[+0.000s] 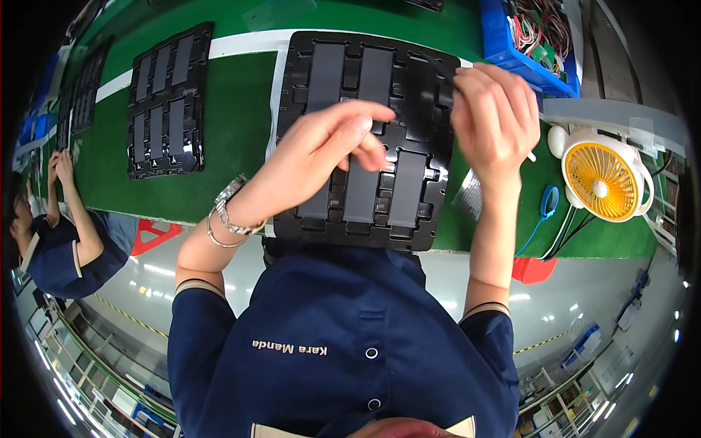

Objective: The person assembles small black plastic components into an assembly tray by hand.

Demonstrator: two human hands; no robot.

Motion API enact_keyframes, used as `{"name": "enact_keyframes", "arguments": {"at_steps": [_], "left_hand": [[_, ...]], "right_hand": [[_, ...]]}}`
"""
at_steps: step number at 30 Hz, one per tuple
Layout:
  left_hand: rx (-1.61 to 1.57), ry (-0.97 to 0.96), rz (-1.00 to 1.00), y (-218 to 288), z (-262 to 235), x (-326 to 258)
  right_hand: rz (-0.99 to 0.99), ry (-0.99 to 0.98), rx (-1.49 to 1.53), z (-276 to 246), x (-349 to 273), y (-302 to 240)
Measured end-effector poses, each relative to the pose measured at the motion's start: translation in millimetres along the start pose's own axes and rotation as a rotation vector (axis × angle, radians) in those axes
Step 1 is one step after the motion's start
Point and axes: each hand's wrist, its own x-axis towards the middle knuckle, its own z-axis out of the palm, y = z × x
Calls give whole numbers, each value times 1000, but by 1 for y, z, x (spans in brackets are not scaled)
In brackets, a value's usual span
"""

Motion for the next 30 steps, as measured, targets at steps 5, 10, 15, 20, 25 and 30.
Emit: {"name": "enact_keyframes", "arguments": {"at_steps": [5,10,15,20,25,30], "left_hand": [[-710,79,-4,-10,21,-13],[-634,182,103,-2,16,-17],[-433,220,161,-1,18,-16],[-448,213,172,-1,21,-20],[-386,205,172,-2,20,-22],[-328,229,144,1,21,-25]], "right_hand": [[30,3,153,-6,8,-68],[597,3,632,-14,1,-81],[1064,-132,1321,-14,1,-92],[1148,-147,1529,-17,6,-93],[1136,-209,1607,-17,5,-93],[1094,-234,1490,-19,5,-94]]}}
